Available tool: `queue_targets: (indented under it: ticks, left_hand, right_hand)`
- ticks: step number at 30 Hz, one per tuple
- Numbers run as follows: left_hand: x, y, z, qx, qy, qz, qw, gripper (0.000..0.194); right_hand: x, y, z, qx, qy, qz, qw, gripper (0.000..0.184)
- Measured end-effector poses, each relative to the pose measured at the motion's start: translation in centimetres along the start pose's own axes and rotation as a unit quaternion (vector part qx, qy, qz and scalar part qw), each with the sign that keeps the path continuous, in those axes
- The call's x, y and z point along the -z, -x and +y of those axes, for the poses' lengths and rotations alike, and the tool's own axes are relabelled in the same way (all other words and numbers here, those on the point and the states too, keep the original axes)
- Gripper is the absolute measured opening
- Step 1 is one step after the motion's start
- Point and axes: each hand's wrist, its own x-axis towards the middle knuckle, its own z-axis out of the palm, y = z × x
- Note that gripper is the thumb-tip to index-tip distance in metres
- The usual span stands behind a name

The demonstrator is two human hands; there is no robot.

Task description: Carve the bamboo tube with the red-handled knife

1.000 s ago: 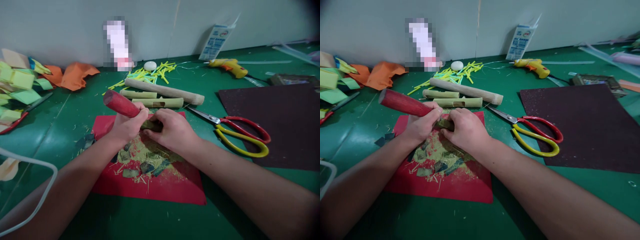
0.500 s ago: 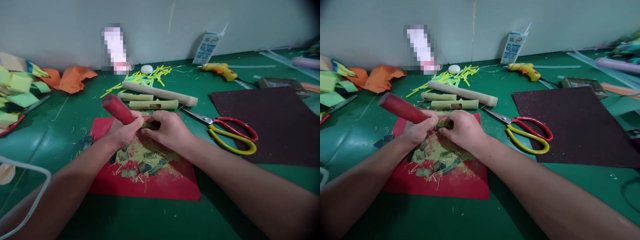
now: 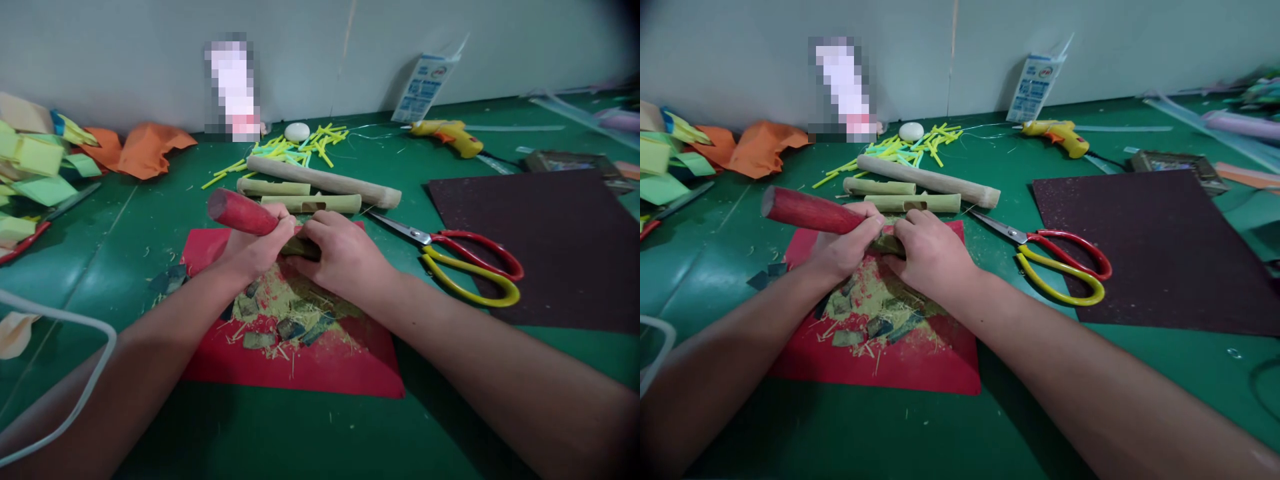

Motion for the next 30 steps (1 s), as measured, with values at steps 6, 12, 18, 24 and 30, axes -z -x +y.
queue_targets:
  ticks: [6, 12, 18, 24, 30]
  left_hand:
    - [0.08, -0.17, 0.12, 0.002, -0.006, -0.012, 1.0, 0.027]
    - [-0.26, 0.43, -0.12, 0.014, 0.104, 0.017, 0.994, 0.026]
    - [-0.48, -0.06, -0.19, -0.01, 0.051, 0.031, 0.998, 0.026]
    - [-0.38, -0.24, 0.11, -0.008, 0.02, 0.023, 1.0, 0.028]
    - [-0.52, -0.15, 0.12, 0.032, 0.054, 0.043, 0.997, 0.03]
  right_hand:
    - [-0.06, -0.02, 0.1, -0.011, -0.05, -0.001, 0.999, 0.013]
    - [-0.08, -0.04, 0.03, -0.039, -0.074, 0.002, 0.996, 0.017]
    - [0.08, 0.03, -0.04, -0.033, -0.06, 0.006, 0.998, 0.015]
    - [0.11, -0.02, 0.22, -0.01, -0.027, -0.001, 1.0, 0.016]
    - [-0.16, -0.08, 0.27, 0.009, 0.009, 0.004, 1.0, 0.016]
